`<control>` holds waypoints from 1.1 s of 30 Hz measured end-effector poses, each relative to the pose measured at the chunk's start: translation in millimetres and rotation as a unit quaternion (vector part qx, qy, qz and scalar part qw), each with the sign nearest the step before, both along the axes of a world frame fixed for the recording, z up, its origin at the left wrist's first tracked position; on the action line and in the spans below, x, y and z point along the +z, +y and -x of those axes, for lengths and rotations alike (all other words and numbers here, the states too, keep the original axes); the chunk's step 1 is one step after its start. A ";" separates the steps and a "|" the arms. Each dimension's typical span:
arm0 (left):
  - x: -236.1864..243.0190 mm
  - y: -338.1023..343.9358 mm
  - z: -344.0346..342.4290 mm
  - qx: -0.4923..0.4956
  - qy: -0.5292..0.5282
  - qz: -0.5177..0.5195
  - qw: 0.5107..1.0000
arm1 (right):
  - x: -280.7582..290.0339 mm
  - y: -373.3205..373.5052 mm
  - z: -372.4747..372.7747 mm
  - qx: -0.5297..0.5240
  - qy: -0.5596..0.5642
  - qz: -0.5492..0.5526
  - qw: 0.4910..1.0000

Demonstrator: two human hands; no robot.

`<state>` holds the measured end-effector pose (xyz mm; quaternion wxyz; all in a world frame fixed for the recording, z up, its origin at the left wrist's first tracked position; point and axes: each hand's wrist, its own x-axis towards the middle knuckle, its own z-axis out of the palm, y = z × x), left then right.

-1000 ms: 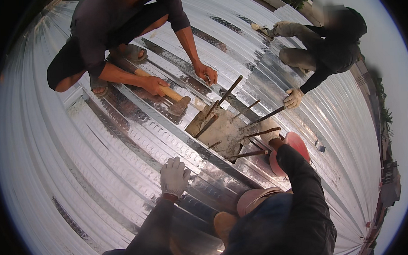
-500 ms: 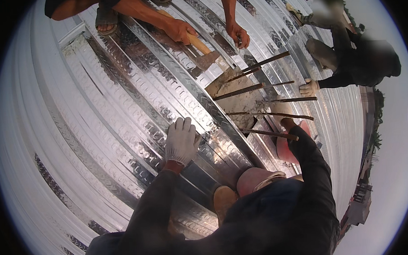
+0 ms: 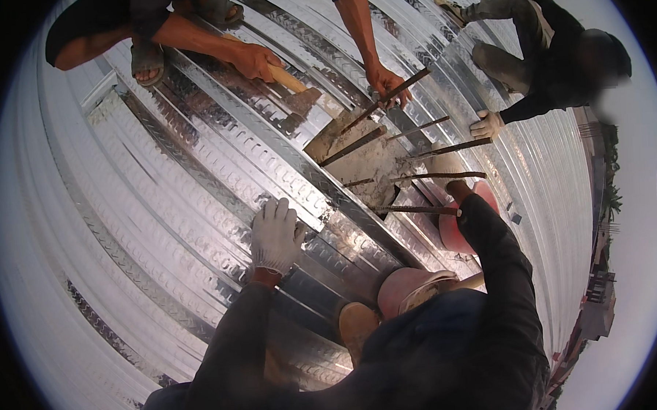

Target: The person scoops cement from a bucket using a trowel and applies it to a metal roof surface around protruding rebar. The person repeatedly scoops and spreads the cement to fill gaps in the roof structure.

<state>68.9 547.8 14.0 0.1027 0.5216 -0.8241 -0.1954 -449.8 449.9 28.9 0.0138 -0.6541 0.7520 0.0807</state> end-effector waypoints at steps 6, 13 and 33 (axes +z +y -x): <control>-1.6 0.2 2.0 -0.002 0.001 0.011 1.000 | 10.1 0.4 1.5 -0.004 -0.003 -0.012 1.000; 1.2 0.8 3.0 0.011 0.019 0.027 0.999 | -0.1 -12.8 -3.5 0.023 0.001 -0.013 1.000; -2.1 4.7 -2.8 0.018 0.016 0.040 0.999 | 11.4 17.3 -15.7 0.043 -0.100 -0.189 0.976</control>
